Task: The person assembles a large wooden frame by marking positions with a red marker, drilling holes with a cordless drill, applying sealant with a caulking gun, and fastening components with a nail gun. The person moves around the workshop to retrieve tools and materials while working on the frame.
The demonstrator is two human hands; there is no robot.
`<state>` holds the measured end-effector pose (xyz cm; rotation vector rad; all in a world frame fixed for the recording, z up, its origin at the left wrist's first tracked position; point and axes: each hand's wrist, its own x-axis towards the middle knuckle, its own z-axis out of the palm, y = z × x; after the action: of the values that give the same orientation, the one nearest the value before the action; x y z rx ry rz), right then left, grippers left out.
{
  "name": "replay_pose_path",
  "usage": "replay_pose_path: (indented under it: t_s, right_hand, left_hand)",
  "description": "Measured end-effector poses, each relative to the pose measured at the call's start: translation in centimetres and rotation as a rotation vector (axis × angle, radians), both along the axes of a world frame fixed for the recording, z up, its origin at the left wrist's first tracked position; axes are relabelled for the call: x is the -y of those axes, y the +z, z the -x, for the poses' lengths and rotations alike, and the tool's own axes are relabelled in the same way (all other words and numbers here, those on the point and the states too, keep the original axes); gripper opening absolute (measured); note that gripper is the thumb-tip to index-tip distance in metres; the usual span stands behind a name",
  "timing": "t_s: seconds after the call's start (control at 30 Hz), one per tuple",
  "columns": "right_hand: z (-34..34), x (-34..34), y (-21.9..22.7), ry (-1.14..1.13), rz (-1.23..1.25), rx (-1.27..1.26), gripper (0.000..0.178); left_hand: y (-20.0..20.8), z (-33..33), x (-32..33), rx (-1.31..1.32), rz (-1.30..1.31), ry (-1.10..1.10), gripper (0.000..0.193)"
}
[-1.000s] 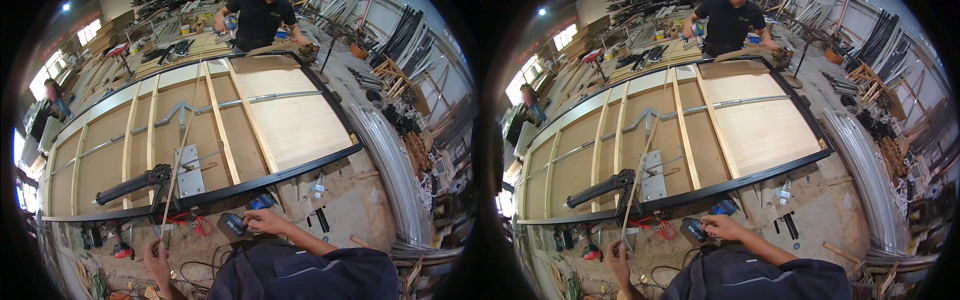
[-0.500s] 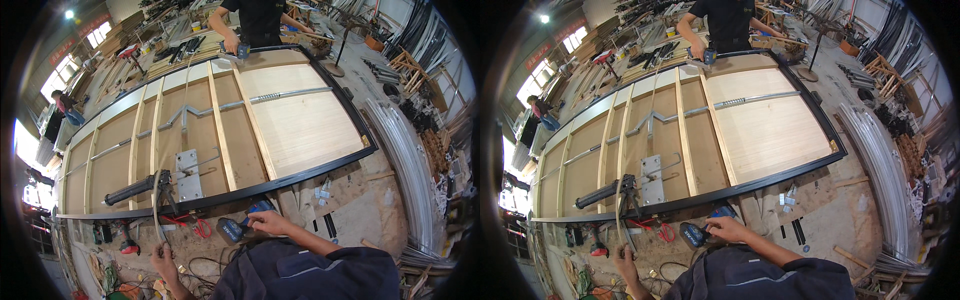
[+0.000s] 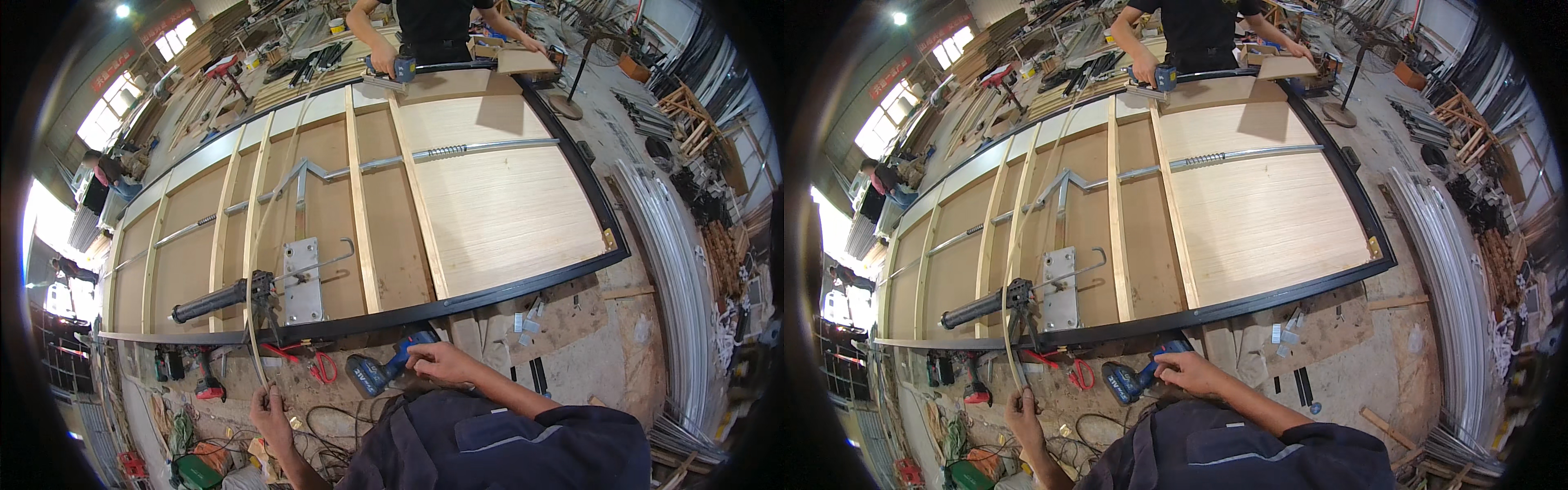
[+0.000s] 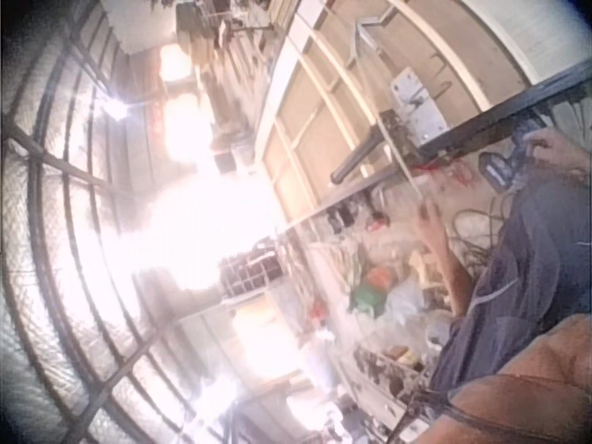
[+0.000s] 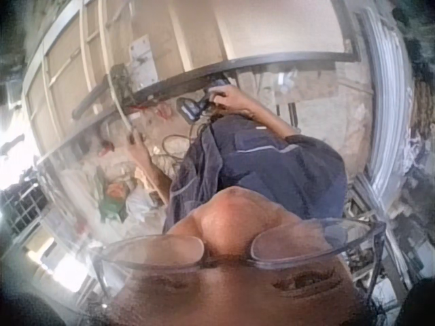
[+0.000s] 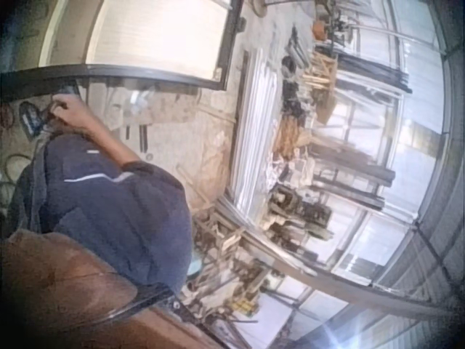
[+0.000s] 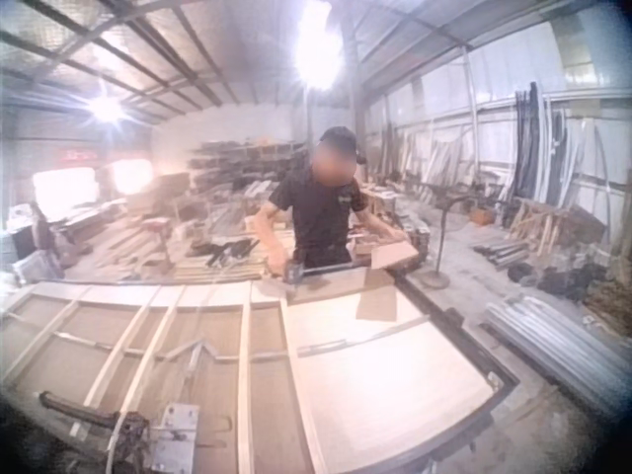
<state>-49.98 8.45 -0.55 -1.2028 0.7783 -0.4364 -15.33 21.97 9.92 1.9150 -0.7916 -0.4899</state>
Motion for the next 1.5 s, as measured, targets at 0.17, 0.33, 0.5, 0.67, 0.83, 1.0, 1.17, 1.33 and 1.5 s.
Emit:
replay_pose_path:
  t_s: [0.17, 0.33, 0.5, 0.67, 0.83, 1.0, 1.17, 1.33, 1.5]
  right_hand:
    - [0.5, 0.4, 0.3, 0.03, -0.005, -0.016, 0.044]
    - [1.0, 0.8, 0.6, 0.064, 0.014, -0.034, 0.045]
    - [1.3, 1.0, 0.0, 0.068, -0.031, -0.013, 0.046]
    - [1.9, 1.2, 0.7, 0.087, 0.0, -0.031, 0.047]
    - [2.0, 1.2, 0.9, 0.086, 0.015, -0.051, 0.046]
    - [1.8, 1.1, 0.1, 0.091, 0.074, -0.051, 0.047]
    - [1.8, 1.2, -0.4, 0.081, 0.068, -0.052, 0.045]
    - [1.4, 1.5, -0.2, 0.1, 0.035, -0.069, 0.044]
    - [1.3, 1.4, 0.0, 0.077, -0.022, -0.028, 0.046]
  left_hand:
    - [-0.3, 0.6, 0.0, -0.019, -0.002, 0.016, 0.025]
    - [-1.1, 0.9, 0.0, -0.032, 0.036, 0.04, 0.021]
    - [-0.8, 1.4, 0.3, 0.005, 0.029, 0.059, 0.023]
    - [-0.4, 1.9, 0.2, 0.025, -0.024, 0.13, 0.027]
    - [-0.7, 1.9, 0.1, 0.044, -0.006, 0.091, 0.028]
    - [-1.4, 1.8, 0.1, 0.059, -0.009, 0.076, 0.027]
    - [-2.1, 2.3, 0.2, 0.041, -0.004, 0.123, 0.022]
    - [-2.6, 1.5, -0.3, 0.035, -0.016, 0.111, 0.022]
    - [-3.2, 1.2, -0.3, 0.022, 0.027, 0.073, 0.024]
